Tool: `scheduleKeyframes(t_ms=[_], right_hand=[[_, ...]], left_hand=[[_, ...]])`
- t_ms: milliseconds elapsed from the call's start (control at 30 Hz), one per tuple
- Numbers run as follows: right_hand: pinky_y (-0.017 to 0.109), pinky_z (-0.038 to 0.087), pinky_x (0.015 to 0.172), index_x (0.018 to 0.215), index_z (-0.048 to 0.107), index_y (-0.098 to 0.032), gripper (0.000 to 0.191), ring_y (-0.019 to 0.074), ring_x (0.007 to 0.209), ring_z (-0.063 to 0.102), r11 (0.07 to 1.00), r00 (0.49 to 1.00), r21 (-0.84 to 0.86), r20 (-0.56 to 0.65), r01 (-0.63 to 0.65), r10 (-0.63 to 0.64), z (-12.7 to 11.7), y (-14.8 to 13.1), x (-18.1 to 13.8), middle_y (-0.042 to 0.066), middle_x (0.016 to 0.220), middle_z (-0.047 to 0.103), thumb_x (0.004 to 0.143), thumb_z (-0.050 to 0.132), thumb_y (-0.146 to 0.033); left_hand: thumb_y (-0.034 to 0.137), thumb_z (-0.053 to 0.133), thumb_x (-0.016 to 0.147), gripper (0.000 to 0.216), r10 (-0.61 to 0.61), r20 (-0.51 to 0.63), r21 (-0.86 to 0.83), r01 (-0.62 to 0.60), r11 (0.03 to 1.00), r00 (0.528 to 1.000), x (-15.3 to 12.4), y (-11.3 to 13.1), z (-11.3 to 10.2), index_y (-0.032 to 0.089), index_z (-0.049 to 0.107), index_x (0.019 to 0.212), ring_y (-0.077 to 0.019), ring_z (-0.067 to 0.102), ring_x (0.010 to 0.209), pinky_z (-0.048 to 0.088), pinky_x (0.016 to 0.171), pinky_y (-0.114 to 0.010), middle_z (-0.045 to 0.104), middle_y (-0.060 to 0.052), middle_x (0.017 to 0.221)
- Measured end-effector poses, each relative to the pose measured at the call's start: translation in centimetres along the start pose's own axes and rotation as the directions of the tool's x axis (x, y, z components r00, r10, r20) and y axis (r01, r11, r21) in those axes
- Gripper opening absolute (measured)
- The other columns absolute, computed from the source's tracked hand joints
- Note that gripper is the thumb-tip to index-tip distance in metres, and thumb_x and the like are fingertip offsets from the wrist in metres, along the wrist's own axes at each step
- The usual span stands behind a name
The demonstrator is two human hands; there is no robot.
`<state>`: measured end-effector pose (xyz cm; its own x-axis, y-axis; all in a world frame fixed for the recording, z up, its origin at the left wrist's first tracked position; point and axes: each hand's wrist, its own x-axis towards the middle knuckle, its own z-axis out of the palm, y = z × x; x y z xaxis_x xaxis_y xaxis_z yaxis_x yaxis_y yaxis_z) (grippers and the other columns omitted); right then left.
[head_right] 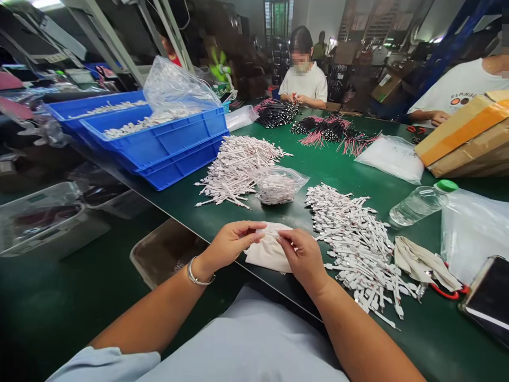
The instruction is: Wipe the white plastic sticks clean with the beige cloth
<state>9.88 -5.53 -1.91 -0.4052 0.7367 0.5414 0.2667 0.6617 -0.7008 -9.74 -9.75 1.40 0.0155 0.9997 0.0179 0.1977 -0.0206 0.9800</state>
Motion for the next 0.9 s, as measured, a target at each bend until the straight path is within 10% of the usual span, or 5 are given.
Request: scheduleKeyframes(t_ms=[233, 500, 800, 900], right_hand=[[0.026, 0.042, 0.06, 0.08, 0.062, -0.017, 0.039, 0.0173, 0.064, 0.054, 0.985, 0.986, 0.059, 0.046, -0.162, 0.159, -0.2, -0.2, 0.1, 0.004, 0.074, 0.059, 0.097, 0.047, -0.048], [0.023, 0.038, 0.056, 0.069, 0.057, -0.016, 0.043, 0.0155, 0.06, 0.049, 0.916, 0.943, 0.227, 0.127, -0.33, 0.308, -0.2, -0.4, 0.2, 0.002, 0.064, 0.055, 0.094, 0.05, -0.051], [0.024, 0.037, 0.053, 0.07, 0.058, -0.017, 0.047, 0.0155, 0.057, 0.049, 0.942, 0.948, 0.118, -0.008, -0.315, 0.318, -1.1, 0.2, 0.5, 0.001, 0.063, 0.054, 0.093, 0.05, -0.057], [0.024, 0.035, 0.051, 0.067, 0.056, -0.017, 0.049, 0.0144, 0.054, 0.046, 0.946, 0.951, 0.1, -0.012, -0.307, 0.31, -1.0, 0.2, 0.4, 0.0, 0.059, 0.05, 0.094, 0.05, -0.058]], left_hand=[[0.045, 0.054, 0.083, 0.038, -0.083, 0.036, 0.013, 0.083, 0.996, 0.996, 0.3, 0.3, 0.2, 0.014, 0.059, 0.061, -0.0095, 0.049, 0.054, 0.042, 0.058, -0.023, 0.056, 0.0, 0.057], [0.046, 0.053, 0.083, 0.036, -0.144, 0.108, 0.11, 0.132, 0.985, 0.984, 0.6, 0.5, 0.1, 0.013, 0.062, 0.07, -0.0089, 0.044, 0.053, 0.035, 0.051, -0.021, 0.049, 0.003, 0.056], [0.034, 0.053, 0.087, 0.025, 0.174, 0.075, 0.332, -0.189, 0.924, 0.982, 2.5, 1.9, -0.9, 0.016, 0.071, 0.088, -0.016, 0.06, 0.079, 0.045, 0.072, -0.026, 0.068, -0.005, 0.084], [0.034, 0.053, 0.088, 0.025, 0.448, -0.005, 0.565, -0.367, 0.739, 0.894, 4.7, 4.3, -2.4, 0.018, 0.07, 0.095, -0.0173, 0.06, 0.083, 0.045, 0.08, -0.031, 0.068, -0.006, 0.088]])
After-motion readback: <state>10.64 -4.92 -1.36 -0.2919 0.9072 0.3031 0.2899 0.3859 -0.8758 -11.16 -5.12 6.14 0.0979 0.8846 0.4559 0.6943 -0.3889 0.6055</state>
